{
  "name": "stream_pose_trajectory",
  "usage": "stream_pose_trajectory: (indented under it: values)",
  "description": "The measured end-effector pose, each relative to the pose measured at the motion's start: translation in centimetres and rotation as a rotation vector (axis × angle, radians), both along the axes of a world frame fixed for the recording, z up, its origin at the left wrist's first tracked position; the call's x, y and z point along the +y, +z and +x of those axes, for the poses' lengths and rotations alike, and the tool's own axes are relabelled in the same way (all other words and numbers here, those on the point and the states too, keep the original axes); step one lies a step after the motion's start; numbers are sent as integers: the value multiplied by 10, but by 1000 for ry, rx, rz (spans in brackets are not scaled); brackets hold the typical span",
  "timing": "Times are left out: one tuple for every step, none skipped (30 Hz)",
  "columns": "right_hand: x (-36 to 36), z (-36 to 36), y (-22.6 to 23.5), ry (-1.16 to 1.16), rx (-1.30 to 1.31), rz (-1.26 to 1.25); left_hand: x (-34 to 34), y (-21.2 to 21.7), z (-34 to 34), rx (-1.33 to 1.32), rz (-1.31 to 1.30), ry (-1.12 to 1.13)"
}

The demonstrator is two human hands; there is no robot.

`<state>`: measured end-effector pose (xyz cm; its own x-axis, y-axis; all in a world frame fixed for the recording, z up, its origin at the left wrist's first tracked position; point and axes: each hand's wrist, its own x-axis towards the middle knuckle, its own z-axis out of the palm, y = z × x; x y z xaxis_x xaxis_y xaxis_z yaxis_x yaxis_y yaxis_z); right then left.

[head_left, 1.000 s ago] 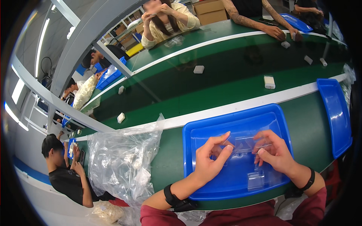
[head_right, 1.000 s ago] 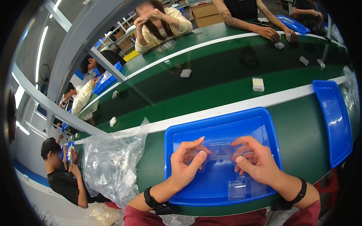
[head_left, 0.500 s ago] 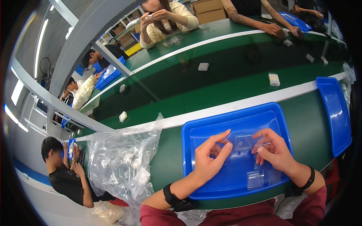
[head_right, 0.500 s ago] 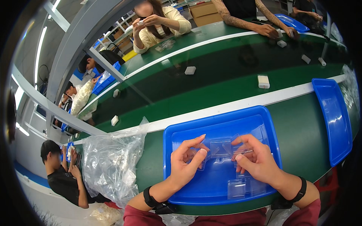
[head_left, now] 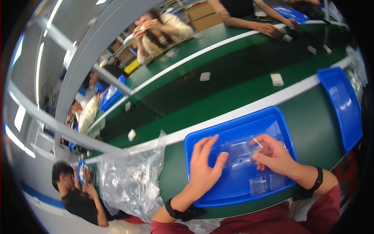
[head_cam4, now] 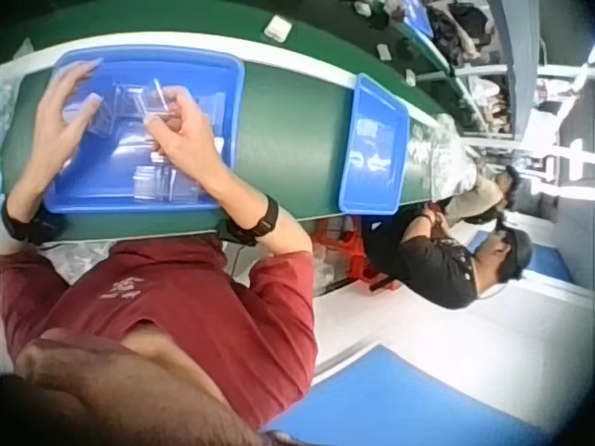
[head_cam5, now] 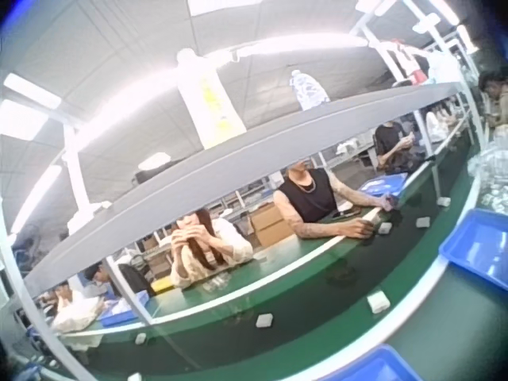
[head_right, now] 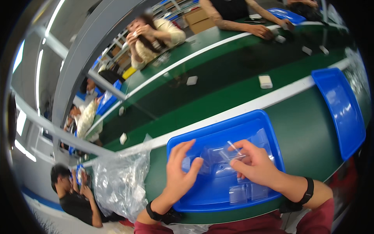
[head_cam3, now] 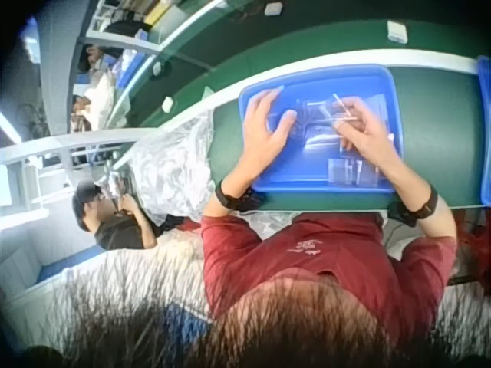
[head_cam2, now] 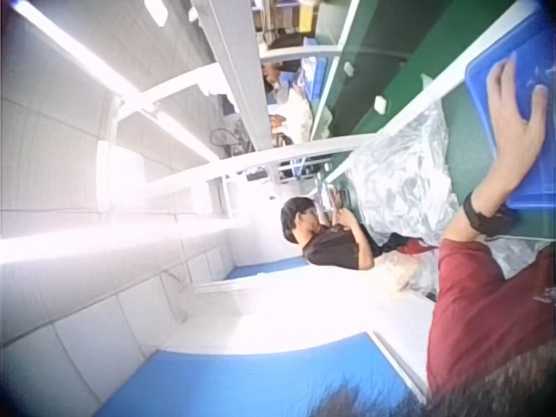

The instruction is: The worker is assembling small plastic housing components on a production line.

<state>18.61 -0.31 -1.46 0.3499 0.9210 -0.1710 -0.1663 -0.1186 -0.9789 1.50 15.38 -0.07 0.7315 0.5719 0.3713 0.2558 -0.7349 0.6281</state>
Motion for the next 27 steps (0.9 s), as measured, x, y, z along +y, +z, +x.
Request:
stream_pose_trajectory:
  values:
    - [1, 2, -2, 31, -26, -38, 10, 7, 5, 5, 154, 9]
    - [1, 1, -2, 13, -72, 4, 17, 21, 8, 41, 267, 22]
    - [2, 0, -4, -33, -43, 5, 29, 32, 15, 71, 289, 27]
    - [1, 2, -3, -10, -134, 26, 43, 45, 28, 103, 322, -18]
    - [1, 4, -2, 25, -232, 53, 62, 51, 41, 133, 317, -44]
    - [-1, 5, -3, -22, -215, 54, 77, 58, 59, 200, 226, -38]
    - [-2, 6, -2, 7, -216, 59, 99, 60, 75, 254, 220, -69]
    - [-3, 6, -4, 40, -214, 64, 116, 59, 96, 319, 212, -40]
    - [-4, 7, -8, 0, -205, 68, 135, 50, 120, 380, 230, 8]
    - [-2, 7, -11, 28, -214, 80, 157, 40, 140, 425, 284, 32]
    - [-4, 6, -9, 53, -235, 95, 173, 29, 157, 418, 305, 6]
    - [-4, 5, -8, 76, -222, 84, 190, 16, 175, 486, 364, 112]
    - [-2, 5, -10, 52, -223, 92, 201, 5, 193, 553, 419, 220]
    - [-2, 5, -12, 60, -212, 89, 202, -1, 210, 543, 432, 191]
    - [-4, 7, -14, 64, -202, 84, 200, -7, 226, 589, 419, 240]
    - [-5, 6, -14, 51, -192, 97, 198, -13, 240, 634, 406, 293]
    - [-4, 4, -15, 43, -227, 110, 209, -21, 246, 627, 419, 270]
    - [-2, 1, -12, 48, -237, 114, 227, -27, 245, 574, 436, 210]
    - [1, -2, -10, 66, -244, 120, 239, -27, 244, 524, 450, 162]
    - [2, -1, -12, 54, -239, 114, 234, -22, 250, 507, 448, 130]
    - [4, -3, -16, 58, -272, 122, 217, -14, 257, 395, 318, -5]
    - [4, -3, -19, 64, -302, 129, 193, -3, 264, 285, 183, -134]
    - [3, -1, -19, 57, -297, 124, 156, 10, 269, 120, -14, -307]
    - [0, 1, -17, 62, -263, 104, 112, 24, 271, -47, -216, -481]
    - [1, 1, -17, 81, -229, 92, 80, 40, 264, -137, -224, -684]
    - [2, 2, -19, 78, -222, 87, 41, 55, 253, -161, -274, -788]
    - [2, 1, -22, 51, -237, 98, 10, 70, 239, -169, -240, -921]
